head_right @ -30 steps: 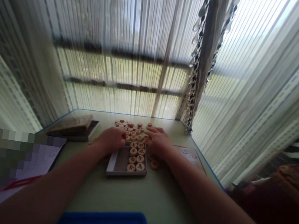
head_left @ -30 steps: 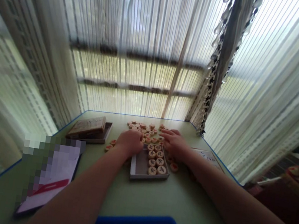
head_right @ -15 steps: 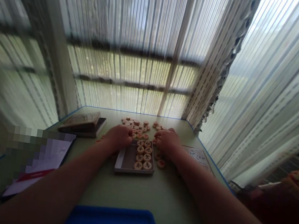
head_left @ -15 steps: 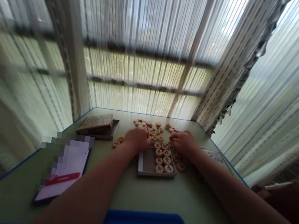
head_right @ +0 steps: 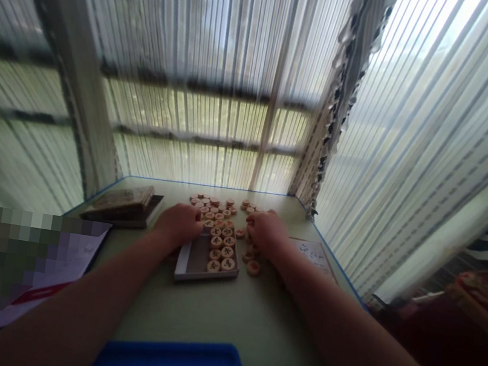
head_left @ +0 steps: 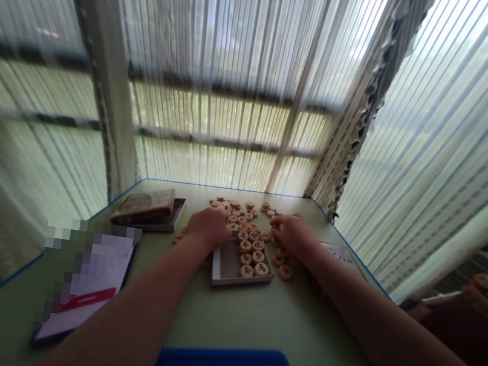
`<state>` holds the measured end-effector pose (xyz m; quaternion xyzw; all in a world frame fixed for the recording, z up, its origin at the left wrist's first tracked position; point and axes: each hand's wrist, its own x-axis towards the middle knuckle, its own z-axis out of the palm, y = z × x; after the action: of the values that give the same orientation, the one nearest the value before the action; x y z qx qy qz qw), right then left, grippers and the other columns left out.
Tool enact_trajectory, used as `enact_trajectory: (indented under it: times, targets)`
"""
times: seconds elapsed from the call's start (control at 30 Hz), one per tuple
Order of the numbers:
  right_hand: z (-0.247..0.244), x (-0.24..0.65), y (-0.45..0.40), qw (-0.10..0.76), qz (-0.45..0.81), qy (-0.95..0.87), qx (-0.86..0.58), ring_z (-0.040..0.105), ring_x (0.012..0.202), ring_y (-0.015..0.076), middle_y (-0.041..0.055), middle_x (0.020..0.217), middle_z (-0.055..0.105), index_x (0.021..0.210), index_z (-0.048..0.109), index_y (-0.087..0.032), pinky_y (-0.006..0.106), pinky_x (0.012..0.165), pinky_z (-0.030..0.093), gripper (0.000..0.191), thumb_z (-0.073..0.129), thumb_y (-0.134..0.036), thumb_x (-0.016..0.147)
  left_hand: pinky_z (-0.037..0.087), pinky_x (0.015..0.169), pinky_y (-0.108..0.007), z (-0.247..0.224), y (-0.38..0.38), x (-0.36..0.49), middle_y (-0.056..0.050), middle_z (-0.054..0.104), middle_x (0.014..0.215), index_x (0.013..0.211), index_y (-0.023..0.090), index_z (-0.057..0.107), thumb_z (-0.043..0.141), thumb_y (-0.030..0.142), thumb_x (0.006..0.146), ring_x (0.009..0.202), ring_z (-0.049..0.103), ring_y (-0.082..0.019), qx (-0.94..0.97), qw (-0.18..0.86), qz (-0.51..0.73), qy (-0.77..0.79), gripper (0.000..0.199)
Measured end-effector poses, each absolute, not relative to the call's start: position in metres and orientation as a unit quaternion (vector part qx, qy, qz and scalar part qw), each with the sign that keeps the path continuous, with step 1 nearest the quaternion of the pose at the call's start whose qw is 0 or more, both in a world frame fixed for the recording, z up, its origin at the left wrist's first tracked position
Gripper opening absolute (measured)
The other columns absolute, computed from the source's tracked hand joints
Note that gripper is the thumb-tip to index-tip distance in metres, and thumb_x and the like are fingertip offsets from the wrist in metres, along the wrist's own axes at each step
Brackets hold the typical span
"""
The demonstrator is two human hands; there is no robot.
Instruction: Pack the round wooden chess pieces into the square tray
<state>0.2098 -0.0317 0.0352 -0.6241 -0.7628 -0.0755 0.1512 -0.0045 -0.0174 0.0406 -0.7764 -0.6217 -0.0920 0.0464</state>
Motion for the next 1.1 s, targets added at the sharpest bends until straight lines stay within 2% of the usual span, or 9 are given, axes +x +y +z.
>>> enact_trajectory:
  times: [0.17,0.33,0.53,0.87,1.1]
  targets:
    - [0.041,0.201,-0.043,0.263,-0.098,-0.824,-0.492,0.052,0.083,0.018,0.005,0.087,0.064,0.087,0.064,-0.019,0.029,0.077,0.039,0.018,0.052,-0.028,0.077,0.044,0.067,-0.028,0.039,-0.016,-0.005,-0.008,0.065,0.09,0.091,0.022,0.064,0.043,0.027,0.068,0.083,0.059,-0.02,-0.784,0.055,-0.098,-0.611,0.031]
    - [0.049,0.179,-0.069,0.229,-0.07,-0.914,-0.327,0.051,0.082,0.0152,0.0045,0.087,0.063,0.095,0.061,-0.022,0.028,0.075,0.039,0.021,0.053,-0.027,0.077,0.045,0.067,-0.028,0.039,-0.016,-0.004,-0.007,0.065,0.088,0.089,0.022,0.064,0.043,0.028,0.069,0.082,0.059,-0.021,-0.785,0.054,-0.102,-0.608,0.03]
    - [0.052,0.166,-0.085,0.166,-0.058,-0.937,-0.302,0.051,0.079,0.0147,0.0046,0.081,0.062,0.084,0.061,-0.019,0.027,0.073,0.039,0.013,0.052,-0.025,0.076,0.045,0.068,-0.027,0.039,-0.016,-0.003,-0.007,0.065,0.088,0.088,0.021,0.064,0.042,0.026,0.07,0.082,0.059,-0.02,-0.786,0.051,-0.11,-0.606,0.029]
    - [0.053,0.171,-0.08,0.151,-0.061,-0.947,-0.278,0.048,0.079,0.0135,0.0011,0.082,0.063,0.078,0.064,-0.023,0.026,0.072,0.037,0.013,0.051,-0.023,0.078,0.045,0.069,-0.028,0.04,-0.017,-0.003,-0.007,0.065,0.09,0.087,0.021,0.064,0.043,0.025,0.07,0.083,0.059,-0.02,-0.788,0.045,-0.115,-0.603,0.027]
    - [0.049,0.17,-0.078,0.15,-0.082,-0.94,-0.295,0.049,0.075,0.0136,0.0037,0.076,0.06,0.078,0.063,-0.019,0.026,0.07,0.037,0.016,0.049,-0.027,0.079,0.046,0.067,-0.028,0.038,-0.015,-0.004,-0.006,0.065,0.088,0.085,0.021,0.064,0.043,0.025,0.069,0.081,0.059,-0.02,-0.791,0.048,-0.115,-0.6,0.027]
